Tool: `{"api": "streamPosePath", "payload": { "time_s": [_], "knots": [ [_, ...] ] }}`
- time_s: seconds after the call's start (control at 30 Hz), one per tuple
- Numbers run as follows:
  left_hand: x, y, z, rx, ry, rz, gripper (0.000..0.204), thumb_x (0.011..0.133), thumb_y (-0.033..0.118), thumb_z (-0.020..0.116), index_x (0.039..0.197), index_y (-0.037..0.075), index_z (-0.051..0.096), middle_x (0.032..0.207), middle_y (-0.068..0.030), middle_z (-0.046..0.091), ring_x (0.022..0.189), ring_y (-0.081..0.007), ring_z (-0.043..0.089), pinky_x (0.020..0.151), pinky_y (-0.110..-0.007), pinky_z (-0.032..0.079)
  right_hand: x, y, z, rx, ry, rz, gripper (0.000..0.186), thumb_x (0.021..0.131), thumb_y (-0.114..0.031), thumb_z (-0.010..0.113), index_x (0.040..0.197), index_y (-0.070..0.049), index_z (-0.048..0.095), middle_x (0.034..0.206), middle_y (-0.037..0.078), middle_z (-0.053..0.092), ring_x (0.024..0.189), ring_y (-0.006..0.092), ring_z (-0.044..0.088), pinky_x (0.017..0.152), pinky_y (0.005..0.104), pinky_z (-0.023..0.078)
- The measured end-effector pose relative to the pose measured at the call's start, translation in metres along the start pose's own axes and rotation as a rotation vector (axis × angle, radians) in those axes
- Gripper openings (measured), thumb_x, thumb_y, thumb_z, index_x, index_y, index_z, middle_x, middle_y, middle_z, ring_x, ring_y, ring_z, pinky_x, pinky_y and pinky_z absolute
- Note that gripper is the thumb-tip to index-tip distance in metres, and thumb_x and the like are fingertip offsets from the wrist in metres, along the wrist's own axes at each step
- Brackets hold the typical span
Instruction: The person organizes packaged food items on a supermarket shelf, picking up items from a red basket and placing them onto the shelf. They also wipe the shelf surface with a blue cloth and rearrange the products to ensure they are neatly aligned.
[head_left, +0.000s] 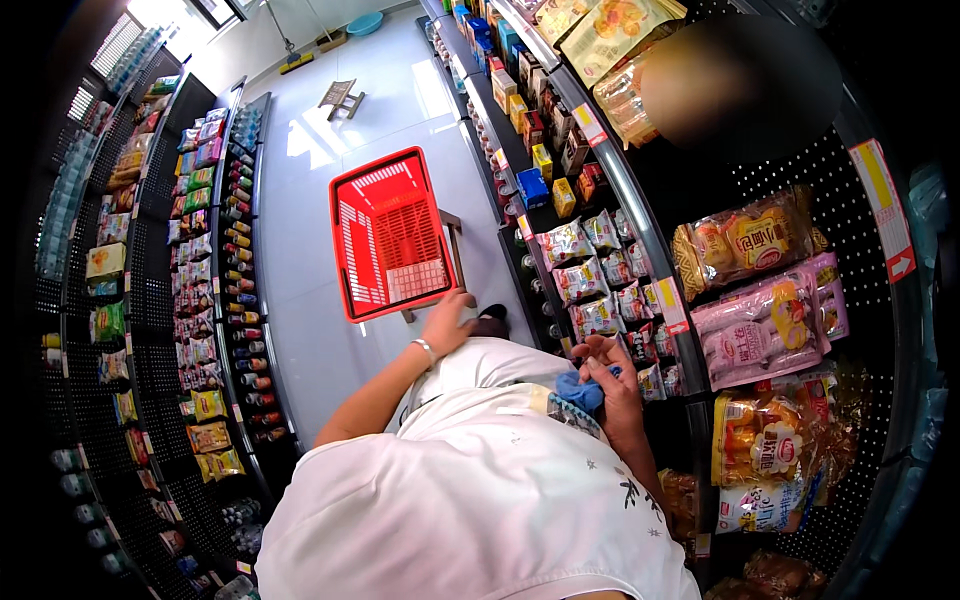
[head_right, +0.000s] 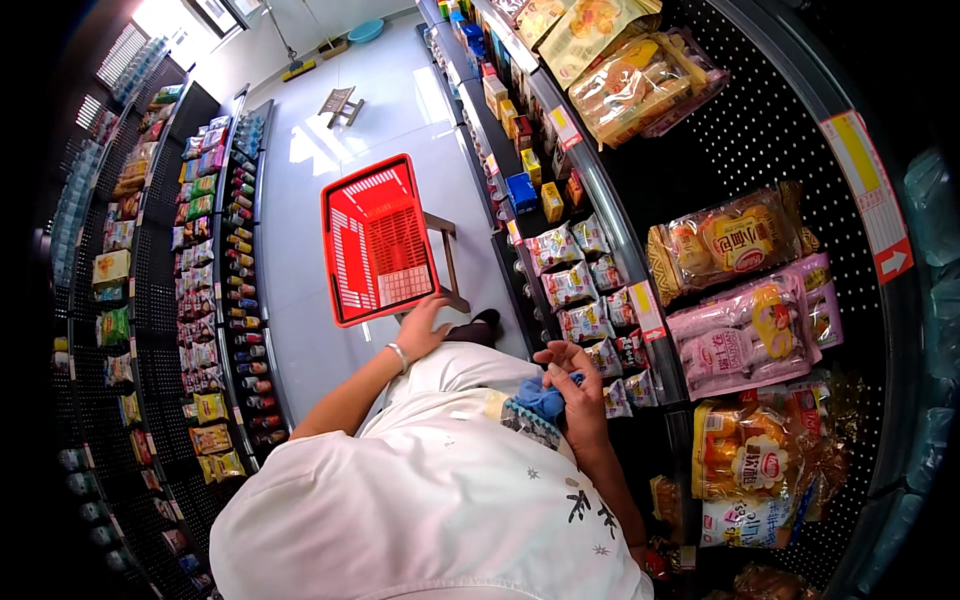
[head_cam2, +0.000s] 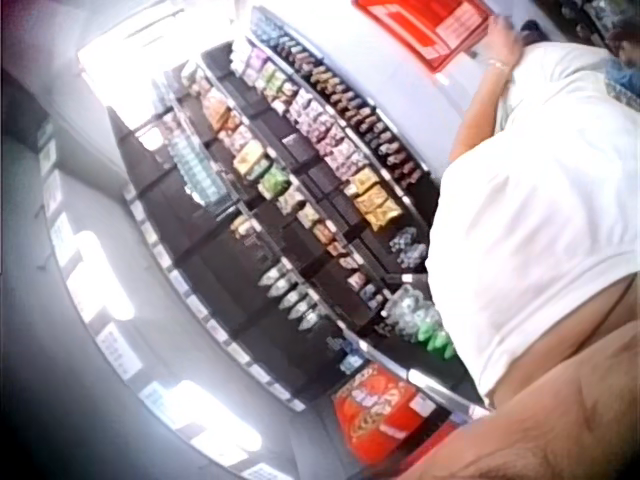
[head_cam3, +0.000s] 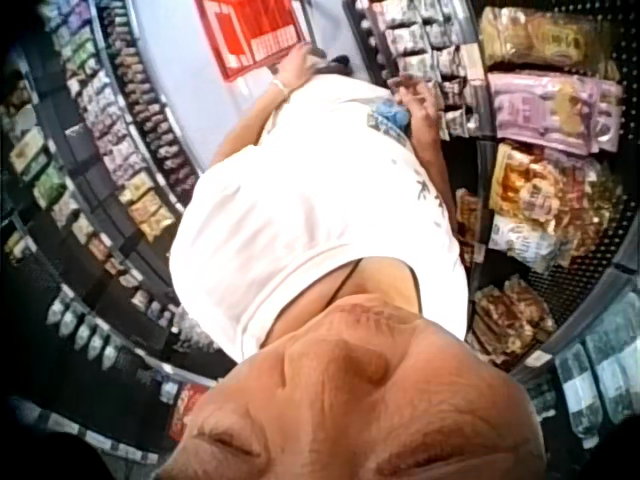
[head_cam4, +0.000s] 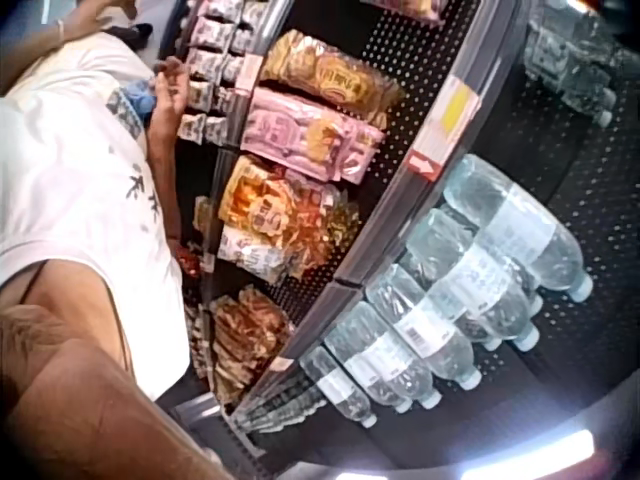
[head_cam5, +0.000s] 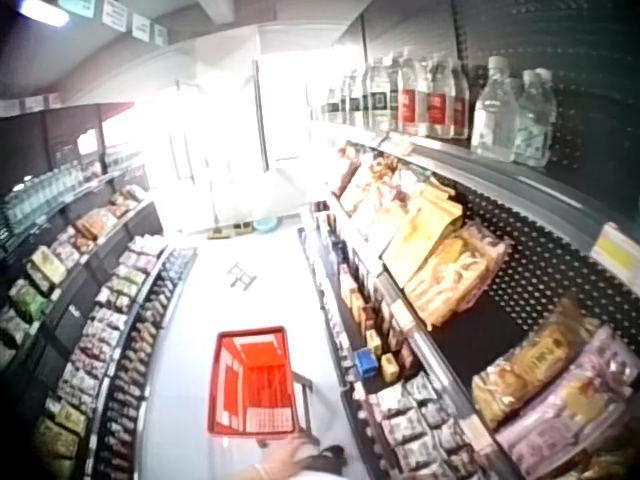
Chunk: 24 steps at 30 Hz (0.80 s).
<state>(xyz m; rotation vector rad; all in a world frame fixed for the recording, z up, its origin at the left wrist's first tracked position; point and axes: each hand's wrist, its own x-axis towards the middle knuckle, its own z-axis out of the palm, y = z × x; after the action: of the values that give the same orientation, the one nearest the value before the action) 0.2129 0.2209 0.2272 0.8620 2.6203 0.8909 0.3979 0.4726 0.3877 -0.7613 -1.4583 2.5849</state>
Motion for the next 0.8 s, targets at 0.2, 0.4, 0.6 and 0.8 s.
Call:
{"api": "streamPosePath", "payload": {
  "time_s": [0.2,0.4,0.6,0.8],
  "knots": [
    [-0.055,-0.169,0.051,-0.152,-0.095,-0.652,0.066,0.08,0.024,0.075,0.135,-0.004,0.051,0.135,-0.0217,0.057,0.126,-0.0357,0.053,0.108,-0.042,0.04,0.005,-0.004,0.007,-0.069,0.038,0.007,0.025,0.093,-0.002,0.058,0.117,-0.002,0.056,0.105,0.008,0.064,0.08,0.009,0.053,0.076,0.0221,0.045],
    [-0.05,-0.248,0.056,-0.868,0.056,-1.308,0.063,0.086,0.035,0.071,0.132,-0.001,0.047,0.111,-0.0199,0.058,0.081,-0.0346,0.063,0.057,-0.042,0.052,0.022,0.009,0.034,0.04,0.111,-0.007,0.024,0.093,-0.005,0.06,0.118,-0.002,0.056,0.105,0.007,0.064,0.081,0.0083,0.053,0.076,0.022,0.046],
    [-0.022,-0.311,0.038,-1.607,0.391,-1.491,0.053,0.093,0.048,0.052,0.126,0.006,0.055,0.124,-0.0199,0.06,0.098,-0.0372,0.064,0.08,-0.05,0.054,0.058,0.02,0.101,0.02,0.137,0.026,0.026,0.092,-0.005,0.058,0.118,-0.005,0.057,0.108,0.006,0.063,0.079,0.0083,0.051,0.076,0.0219,0.046],
    [-0.054,-0.358,0.041,-0.744,-0.207,-0.355,0.041,0.097,0.03,0.036,0.115,0.002,0.06,0.112,-0.0173,0.068,0.103,-0.0352,0.064,0.088,-0.051,0.053,0.113,0.046,0.158,-0.028,0.145,0.131,0.031,0.092,-0.006,0.059,0.123,-0.002,0.054,0.106,0.008,0.065,0.073,0.0083,0.05,0.067,0.0224,0.045]
  ]
}}
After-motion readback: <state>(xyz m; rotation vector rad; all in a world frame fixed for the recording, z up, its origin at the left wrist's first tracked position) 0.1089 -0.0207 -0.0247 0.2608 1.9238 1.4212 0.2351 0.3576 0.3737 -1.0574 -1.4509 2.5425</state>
